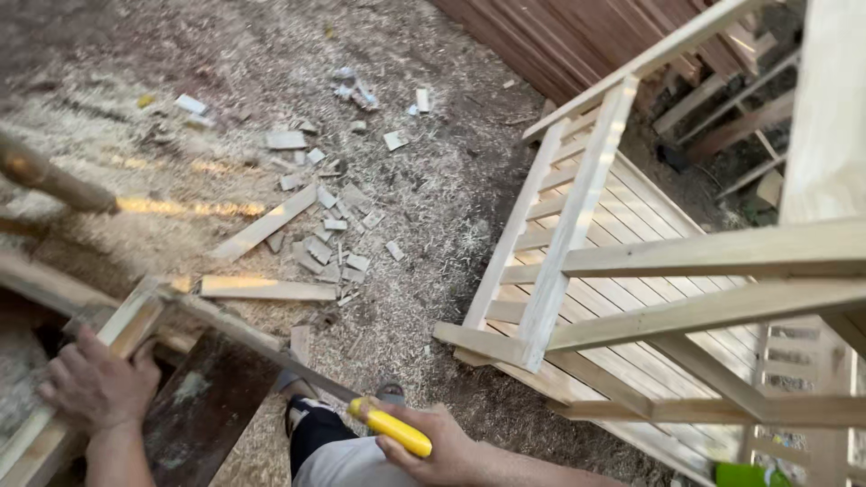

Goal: The person marks a wooden plank with a pencil, then uses a hand saw to cut the plank into smaller pieces. They place the cut pieces on the workbench and briefly inspect them.

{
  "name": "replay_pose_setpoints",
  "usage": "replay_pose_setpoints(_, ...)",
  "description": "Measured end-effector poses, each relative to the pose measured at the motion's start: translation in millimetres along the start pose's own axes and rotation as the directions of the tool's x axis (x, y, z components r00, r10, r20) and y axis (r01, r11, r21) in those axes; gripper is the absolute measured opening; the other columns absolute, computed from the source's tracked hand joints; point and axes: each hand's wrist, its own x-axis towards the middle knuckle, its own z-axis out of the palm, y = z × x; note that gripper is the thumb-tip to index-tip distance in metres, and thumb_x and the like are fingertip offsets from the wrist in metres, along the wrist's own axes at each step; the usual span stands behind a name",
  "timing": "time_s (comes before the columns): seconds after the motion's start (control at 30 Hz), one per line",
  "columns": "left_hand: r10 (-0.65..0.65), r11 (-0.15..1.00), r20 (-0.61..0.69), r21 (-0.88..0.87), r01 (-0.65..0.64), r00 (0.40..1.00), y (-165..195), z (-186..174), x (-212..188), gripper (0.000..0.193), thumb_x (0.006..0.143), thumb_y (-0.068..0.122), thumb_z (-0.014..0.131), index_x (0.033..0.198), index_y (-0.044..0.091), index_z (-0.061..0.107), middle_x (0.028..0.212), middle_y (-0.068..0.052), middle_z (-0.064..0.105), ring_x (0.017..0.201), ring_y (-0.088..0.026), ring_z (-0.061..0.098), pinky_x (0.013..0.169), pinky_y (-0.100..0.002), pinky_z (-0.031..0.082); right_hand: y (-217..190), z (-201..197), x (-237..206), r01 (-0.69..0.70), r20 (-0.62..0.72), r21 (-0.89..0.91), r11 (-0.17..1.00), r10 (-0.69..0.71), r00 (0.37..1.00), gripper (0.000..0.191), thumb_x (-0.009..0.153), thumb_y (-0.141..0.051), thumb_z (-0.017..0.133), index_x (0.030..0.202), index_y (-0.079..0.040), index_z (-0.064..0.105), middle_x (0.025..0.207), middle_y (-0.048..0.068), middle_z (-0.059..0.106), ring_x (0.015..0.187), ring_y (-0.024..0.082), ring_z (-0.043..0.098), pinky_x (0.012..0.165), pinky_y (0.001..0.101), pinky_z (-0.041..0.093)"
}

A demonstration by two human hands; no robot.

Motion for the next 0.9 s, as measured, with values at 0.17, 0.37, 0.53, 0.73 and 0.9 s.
replay_pose_setpoints(0.17, 0.016, 0.995, -0.086, 0.096, -0.008, 0.996, -3, -11, 3, 0.09, 0.074, 0.051, 0.081, 0.146, 0.008, 0.046, 0.128, -0.013, 0.06, 0.127, -0.028, 0.055, 0.104, -0.045, 0.038, -56, 77, 218, -0.166, 0.186, -0.165, 0.972, 0.196, 0.963, 0.067, 0.1, -0.052, 0.052, 0.16, -0.024, 0.048, 0.072, 0.018, 0.074, 0.053, 0.03, 0.071, 0.061, 0.0378, 0.061)
replay_pose_setpoints(0.37, -0.016, 0.952, -0.009, -0.307, 0.013, 1.0, 15, -39, 11, 0.077, 0.078, 0.03, 0.089, 0.148, 0.013, 0.062, 0.133, -0.015, 0.064, 0.124, -0.036, 0.057, 0.104, -0.05, 0.046, -16, 110, 245, -0.176, 0.008, -0.338, 0.924, 0.19, 0.982, 0.075, 0.083, -0.059, 0.071, 0.144, -0.019, 0.055, 0.099, 0.02, 0.073, 0.089, 0.041, 0.07, 0.071, 0.0522, 0.056)
replay_pose_setpoints(0.53, -0.064, 0.926, 0.238, -0.349, 0.147, 0.969, -10, -13, 7, 0.077, 0.096, 0.044, 0.08, 0.147, 0.001, 0.04, 0.136, -0.021, 0.05, 0.129, -0.04, 0.045, 0.105, -0.057, 0.038, -10, 28, 25, -0.037, -0.025, -0.337, 0.941, 0.03, 0.999, 0.047, 0.095, -0.018, 0.065, 0.139, -0.002, 0.063, 0.109, 0.018, 0.076, 0.096, 0.028, 0.077, 0.077, 0.0351, 0.061)
replay_pose_setpoints(0.73, 0.011, 0.961, 0.09, -0.276, 0.014, 0.996, -27, -3, 14, 0.097, 0.085, 0.04, 0.085, 0.157, 0.003, 0.031, 0.126, -0.016, 0.051, 0.116, -0.032, 0.049, 0.098, -0.05, 0.039, -41, 97, 203, -0.259, 0.134, -0.208, 0.943, 0.29, 0.948, 0.056, 0.101, -0.029, 0.058, 0.151, -0.006, 0.049, 0.08, 0.012, 0.075, 0.062, 0.024, 0.076, 0.053, 0.0388, 0.064)
replay_pose_setpoints(0.9, 0.009, 0.976, 0.13, -0.219, 0.02, 0.991, -16, -19, 15, 0.097, 0.08, 0.038, 0.087, 0.154, 0.008, 0.032, 0.126, -0.013, 0.052, 0.119, -0.031, 0.049, 0.098, -0.05, 0.039, -32, 145, 294, 0.074, -0.077, -0.219, 0.973, -0.093, 0.993, 0.042, 0.104, -0.039, 0.065, 0.132, -0.009, 0.065, 0.086, 0.02, 0.074, 0.071, 0.036, 0.074, 0.067, 0.0454, 0.058)
